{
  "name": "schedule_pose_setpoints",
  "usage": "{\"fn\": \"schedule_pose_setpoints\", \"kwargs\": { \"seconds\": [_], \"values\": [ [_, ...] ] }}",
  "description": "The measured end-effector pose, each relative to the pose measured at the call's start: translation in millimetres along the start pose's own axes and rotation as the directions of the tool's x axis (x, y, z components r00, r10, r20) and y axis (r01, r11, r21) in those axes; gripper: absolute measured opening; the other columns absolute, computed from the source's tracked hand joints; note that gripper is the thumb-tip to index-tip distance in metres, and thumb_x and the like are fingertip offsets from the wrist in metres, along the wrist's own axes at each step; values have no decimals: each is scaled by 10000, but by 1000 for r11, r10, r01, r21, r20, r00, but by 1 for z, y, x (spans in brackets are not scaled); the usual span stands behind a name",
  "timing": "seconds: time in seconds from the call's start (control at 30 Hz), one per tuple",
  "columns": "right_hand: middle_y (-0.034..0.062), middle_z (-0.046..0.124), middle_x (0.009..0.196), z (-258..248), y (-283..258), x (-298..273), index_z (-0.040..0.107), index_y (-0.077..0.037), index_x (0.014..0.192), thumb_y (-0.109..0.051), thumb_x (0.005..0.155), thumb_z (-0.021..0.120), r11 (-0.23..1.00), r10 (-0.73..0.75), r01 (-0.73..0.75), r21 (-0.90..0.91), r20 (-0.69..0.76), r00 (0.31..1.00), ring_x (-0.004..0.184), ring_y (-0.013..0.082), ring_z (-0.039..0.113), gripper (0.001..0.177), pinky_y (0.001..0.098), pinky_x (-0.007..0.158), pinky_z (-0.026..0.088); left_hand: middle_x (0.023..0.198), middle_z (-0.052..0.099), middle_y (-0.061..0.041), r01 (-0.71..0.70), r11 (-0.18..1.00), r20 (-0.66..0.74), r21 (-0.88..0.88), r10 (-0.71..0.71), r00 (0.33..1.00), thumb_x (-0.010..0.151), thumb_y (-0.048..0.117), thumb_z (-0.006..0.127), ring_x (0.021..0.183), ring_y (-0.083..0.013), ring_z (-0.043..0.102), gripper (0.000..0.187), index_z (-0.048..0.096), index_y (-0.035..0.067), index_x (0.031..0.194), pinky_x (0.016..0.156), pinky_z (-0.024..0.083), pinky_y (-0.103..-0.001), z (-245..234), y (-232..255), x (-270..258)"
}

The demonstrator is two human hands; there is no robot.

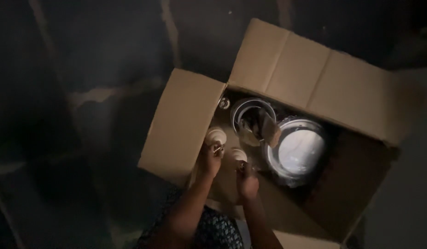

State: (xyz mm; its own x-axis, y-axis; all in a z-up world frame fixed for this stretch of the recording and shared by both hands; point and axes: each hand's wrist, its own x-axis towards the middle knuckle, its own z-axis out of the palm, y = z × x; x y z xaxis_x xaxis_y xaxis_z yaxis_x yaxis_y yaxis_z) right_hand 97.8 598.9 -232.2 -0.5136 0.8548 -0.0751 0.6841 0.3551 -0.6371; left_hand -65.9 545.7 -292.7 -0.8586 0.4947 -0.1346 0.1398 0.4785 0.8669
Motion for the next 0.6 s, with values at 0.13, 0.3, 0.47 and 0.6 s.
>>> {"fn": "schedule_pose_setpoints", "kwargs": {
  "seconds": [0.13, 0.3, 0.47, 0.6],
  "values": [
    [186, 711, 1077, 34, 31, 17, 572, -207, 1355, -259, 930, 682, 998, -67, 67, -21, 18, 998, 763, 412, 700, 442, 521, 611, 541, 1095, 662, -218, -96, 957, -32, 274, 109, 994, 822, 151, 817, 1024, -383, 639, 278, 752, 83, 1084, 867, 521, -451, 1, 29, 44],
    [170, 739, 891, 48, 38, 25, 581, -205, 1375, -250, 980, 614, 995, 49, -59, 85, 119, 992, 730, 381, 715, 399, 489, 625, 544, 1103, 698, -170, -22, 1000, -131, -20, 19, 991, 900, 84, 689, 1022, -335, 691, 278, 677, 92, 1178, 887, 562, -417, 99, -82, 88],
    [209, 743, 958, 40, -1, 50, 615, -201, 1355, -258, 991, 611, 957, 253, -281, 76, 260, 932, 771, 399, 723, 369, 473, 670, 564, 1125, 684, -195, 84, 996, -47, -7, -84, 995, 922, 57, 710, 1021, -340, 671, 301, 649, 27, 1215, 850, 530, -421, 116, -117, 118],
    [191, 732, 1083, 86, 36, 71, 665, -160, 1299, -163, 899, 647, 994, -40, 24, 107, 147, 988, 847, 350, 723, 401, 442, 693, 579, 1219, 655, -187, 133, 987, -46, -95, -137, 989, 875, -21, 668, 1083, -308, 683, 521, 506, 4, 1369, 905, 550, -383, 117, -102, 122]
  ]
}}
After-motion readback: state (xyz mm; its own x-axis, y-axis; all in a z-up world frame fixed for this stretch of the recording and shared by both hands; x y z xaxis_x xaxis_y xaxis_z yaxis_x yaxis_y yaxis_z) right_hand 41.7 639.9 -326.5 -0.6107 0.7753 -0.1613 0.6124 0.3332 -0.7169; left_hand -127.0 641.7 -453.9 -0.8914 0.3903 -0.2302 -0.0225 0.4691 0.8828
